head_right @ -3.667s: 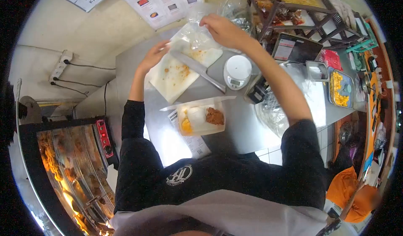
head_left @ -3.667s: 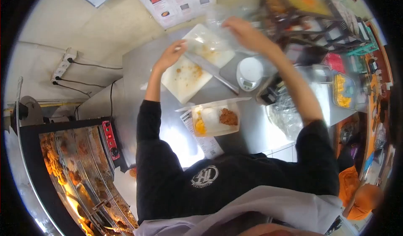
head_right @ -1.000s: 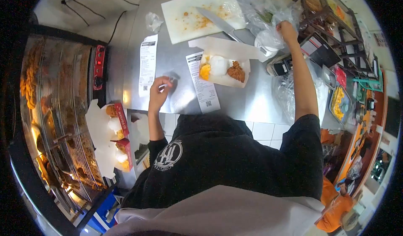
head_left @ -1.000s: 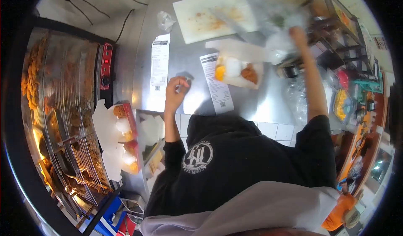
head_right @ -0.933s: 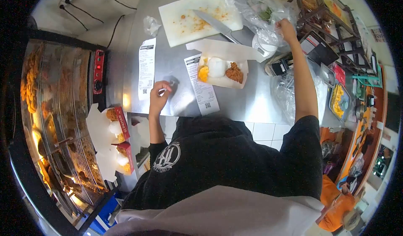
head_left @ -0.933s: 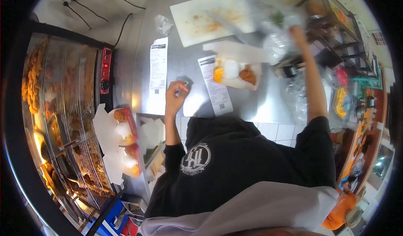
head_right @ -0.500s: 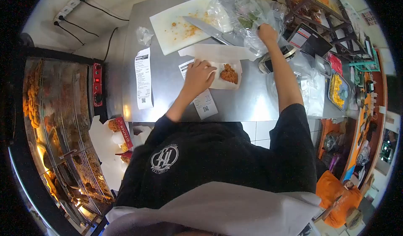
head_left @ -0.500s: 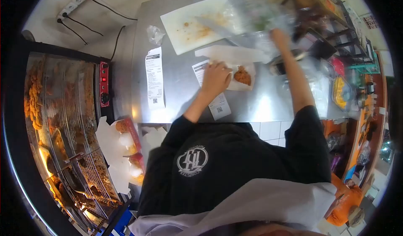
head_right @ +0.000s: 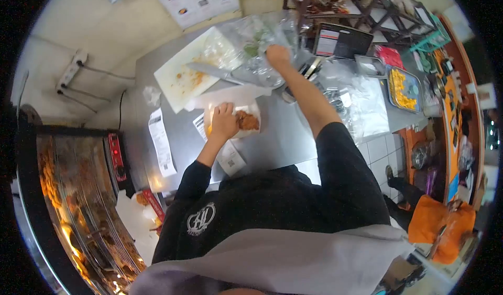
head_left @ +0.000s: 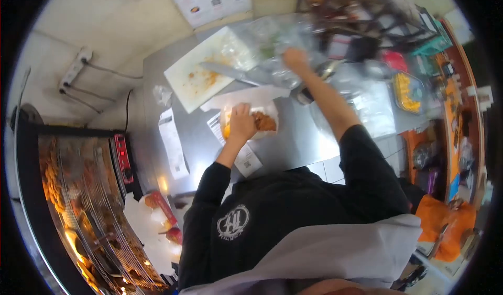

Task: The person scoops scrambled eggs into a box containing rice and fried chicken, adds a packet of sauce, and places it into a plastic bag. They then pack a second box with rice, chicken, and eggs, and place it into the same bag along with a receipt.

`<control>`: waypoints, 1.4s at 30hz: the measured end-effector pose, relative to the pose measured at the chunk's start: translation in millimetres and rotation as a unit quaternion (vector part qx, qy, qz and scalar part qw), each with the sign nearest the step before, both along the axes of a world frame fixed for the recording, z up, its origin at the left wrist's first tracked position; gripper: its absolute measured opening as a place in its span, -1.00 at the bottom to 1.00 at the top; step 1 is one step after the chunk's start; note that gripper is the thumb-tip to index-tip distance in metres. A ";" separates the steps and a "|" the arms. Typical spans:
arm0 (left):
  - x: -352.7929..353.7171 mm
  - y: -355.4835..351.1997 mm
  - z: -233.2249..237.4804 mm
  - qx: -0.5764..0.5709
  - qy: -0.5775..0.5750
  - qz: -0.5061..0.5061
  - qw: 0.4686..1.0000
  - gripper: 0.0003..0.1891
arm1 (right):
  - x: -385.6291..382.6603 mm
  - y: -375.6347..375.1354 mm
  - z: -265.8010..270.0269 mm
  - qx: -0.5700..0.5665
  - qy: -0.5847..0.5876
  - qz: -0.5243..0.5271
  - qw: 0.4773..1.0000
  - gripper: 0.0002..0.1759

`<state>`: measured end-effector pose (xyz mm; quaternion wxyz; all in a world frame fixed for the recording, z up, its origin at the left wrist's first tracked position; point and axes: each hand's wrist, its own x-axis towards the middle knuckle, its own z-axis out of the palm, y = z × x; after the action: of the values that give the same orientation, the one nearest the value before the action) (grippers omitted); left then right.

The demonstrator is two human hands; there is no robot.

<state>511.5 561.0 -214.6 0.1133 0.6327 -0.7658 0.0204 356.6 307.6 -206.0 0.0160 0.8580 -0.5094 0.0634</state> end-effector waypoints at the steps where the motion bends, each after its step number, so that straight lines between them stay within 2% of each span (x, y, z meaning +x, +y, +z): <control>1: -0.7 3.2 5.3 0.027 -0.031 -0.003 0.999 -0.78 | 1.6 0.4 1.0 -0.005 -0.005 -0.011 1.000 -0.75; 3: 0.6 1.8 11.2 0.050 -0.071 -0.007 0.996 -0.77 | 6.1 -1.3 -0.4 0.034 -0.063 -0.039 0.997 -0.77; 6: 0.3 4.3 15.1 0.010 -0.075 -0.025 0.997 -0.80 | 7.3 -9.2 2.7 0.029 -0.087 -0.042 0.995 -0.79; 7: 0.9 5.1 19.8 0.011 -0.025 -0.017 0.999 -0.83 | 7.8 -10.1 8.7 0.027 -0.092 -0.041 0.995 -0.79; 8: 1.5 4.5 23.9 0.012 0.025 -0.009 1.000 -0.85 | 6.0 -11.5 15.0 0.028 -0.091 -0.035 0.995 -0.80; 13: -2.3 -1.2 11.4 0.022 -0.022 0.018 0.999 -0.90 | -20.5 -7.4 51.8 -0.017 -0.042 0.030 0.999 -0.82; 15: -4.3 -4.5 7.4 0.038 -0.024 0.034 0.998 -0.90 | -38.9 8.8 86.9 -0.018 -0.230 0.061 0.971 -0.89; 16: -4.3 -4.8 4.6 0.016 -0.025 0.024 0.999 -0.91 | -46.2 24.9 113.1 -0.020 -0.228 0.063 0.971 -0.89; 18: -4.6 -6.8 5.1 -0.011 -0.024 0.017 1.000 -0.92 | -61.8 66.5 166.7 0.004 -0.353 0.010 0.935 -0.90; 20: -3.2 -1.7 12.6 -0.083 0.116 0.044 0.989 -0.91 | -62.8 106.0 185.9 0.094 -0.514 0.056 0.851 -0.84; 21: -0.6 6.2 23.5 -0.083 0.116 0.044 0.989 -0.91 | -60.2 120.9 183.5 0.170 -0.525 0.104 0.828 -0.84; 22: 3.5 18.1 41.4 -0.064 0.178 0.077 0.979 -0.87 | -55.9 133.4 178.4 0.245 -0.532 0.149 0.797 -0.83; 23: 7.0 30.6 56.6 -0.045 0.237 0.109 0.964 -0.84 | -47.7 143.2 165.5 0.299 -0.514 0.190 0.781 -0.83; 24: 8.3 44.0 67.4 -0.117 0.254 0.144 0.949 -0.88 | -41.0 148.0 154.8 0.352 -0.494 0.229 0.762 -0.83; 25: 9.8 59.7 72.7 -0.188 0.270 0.179 0.927 -0.91 | -39.1 147.8 154.0 0.352 -0.497 0.228 0.760 -0.83; 27: 21.1 98.4 73.3 -0.221 0.304 0.301 0.877 -0.91 | -36.4 145.3 152.5 0.369 -0.467 0.229 0.770 -0.78; 29: 36.9 150.8 62.9 -0.224 0.293 0.412 0.833 -0.91 | -55.6 101.0 144.2 0.247 -0.503 0.186 0.807 -0.72; 30: 37.2 176.0 56.7 -0.259 0.320 0.444 0.796 -0.91 | -69.9 74.3 149.4 0.174 -0.500 0.133 0.838 -0.80; 32: 41.2 231.0 42.5 -0.225 0.299 0.538 0.756 -0.83 | -105.7 1.6 141.0 0.030 -0.502 0.057 0.863 -0.86; 33: 37.4 252.0 36.1 -0.197 0.277 0.589 0.733 -0.80 | -125.6 -35.8 138.2 0.026 -0.466 -0.033 0.884 -0.83; 34: 28.9 265.5 36.9 -0.197 0.278 0.594 0.729 -0.80 | -140.9 -75.6 129.6 -0.050 -0.431 -0.046 0.900 -0.80; 36: 10.9 281.9 42.0 -0.139 0.131 0.609 0.770 -0.73 | -150.6 -134.8 121.0 -0.091 -0.297 -0.191 0.931 -0.71; 37: 3.8 284.7 40.9 -0.135 0.129 0.618 0.763 -0.72 | -151.1 -160.8 115.2 -0.088 -0.296 -0.181 0.934 -0.71; 39: -12.0 274.8 44.6 -0.163 0.162 0.624 0.747 -0.73 | -145.3 -207.4 98.3 -0.055 -0.135 -0.216 0.965 -0.55; 40: -18.4 264.0 48.3 -0.194 0.196 0.618 0.736 -0.73 | -141.5 -231.6 80.2 -0.052 -0.137 -0.203 0.968 -0.55; 42: -28.6 246.8 57.2 -0.183 0.208 0.641 0.716 -0.76 | -136.2 -260.8 45.2 -0.250 -0.053 -0.162 0.953 -0.45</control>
<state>482.8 807.8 -157.5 0.3435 0.9271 -0.1152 0.0959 220.5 46.8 -160.8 0.2131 0.7281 -0.6092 0.2310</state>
